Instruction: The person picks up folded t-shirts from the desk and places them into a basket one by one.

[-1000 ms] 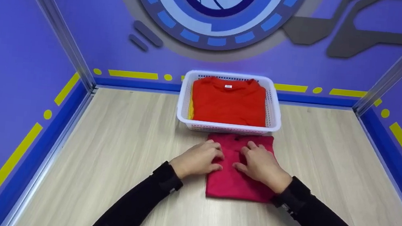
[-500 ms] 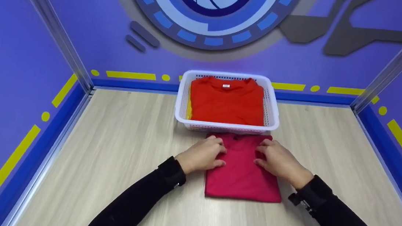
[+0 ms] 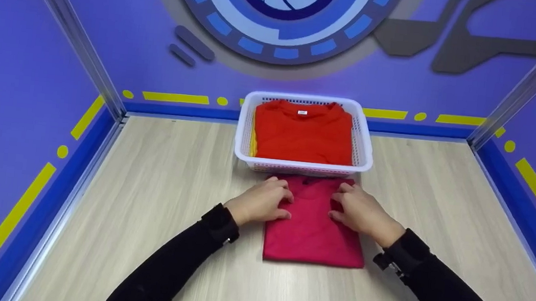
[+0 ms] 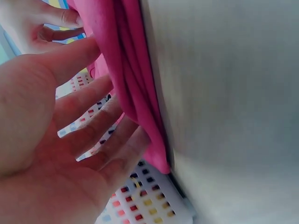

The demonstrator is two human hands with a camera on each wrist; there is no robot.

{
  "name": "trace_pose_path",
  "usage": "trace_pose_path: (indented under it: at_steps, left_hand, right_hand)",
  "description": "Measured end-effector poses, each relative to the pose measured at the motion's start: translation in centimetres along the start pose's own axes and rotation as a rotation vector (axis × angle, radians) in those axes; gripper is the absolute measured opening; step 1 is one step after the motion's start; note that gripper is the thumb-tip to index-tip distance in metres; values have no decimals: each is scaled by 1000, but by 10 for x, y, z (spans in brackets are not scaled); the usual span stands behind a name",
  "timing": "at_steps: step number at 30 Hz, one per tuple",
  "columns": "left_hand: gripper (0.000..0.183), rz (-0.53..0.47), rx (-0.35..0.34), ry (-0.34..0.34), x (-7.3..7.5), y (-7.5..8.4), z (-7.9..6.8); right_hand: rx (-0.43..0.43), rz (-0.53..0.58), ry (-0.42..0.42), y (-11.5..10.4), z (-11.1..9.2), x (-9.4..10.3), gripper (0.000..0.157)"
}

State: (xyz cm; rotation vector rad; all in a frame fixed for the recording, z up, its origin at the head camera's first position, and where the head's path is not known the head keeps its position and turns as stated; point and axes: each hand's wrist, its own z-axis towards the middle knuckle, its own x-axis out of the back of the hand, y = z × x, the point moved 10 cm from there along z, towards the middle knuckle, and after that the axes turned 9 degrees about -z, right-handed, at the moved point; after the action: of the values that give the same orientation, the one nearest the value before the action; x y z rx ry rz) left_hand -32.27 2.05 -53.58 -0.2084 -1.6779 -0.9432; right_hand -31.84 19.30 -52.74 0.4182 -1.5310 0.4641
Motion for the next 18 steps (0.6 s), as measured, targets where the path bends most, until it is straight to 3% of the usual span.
trace_pose_path:
  at_steps: [10,18]
  left_hand:
    - [34,-40,18,10,1,-12,-17]
    - [33,-15,6,22,6,-13,-24]
  right_hand:
    - [0,7,5,-11,5,-4,31]
    - [36,165,69,-2,5,5,24]
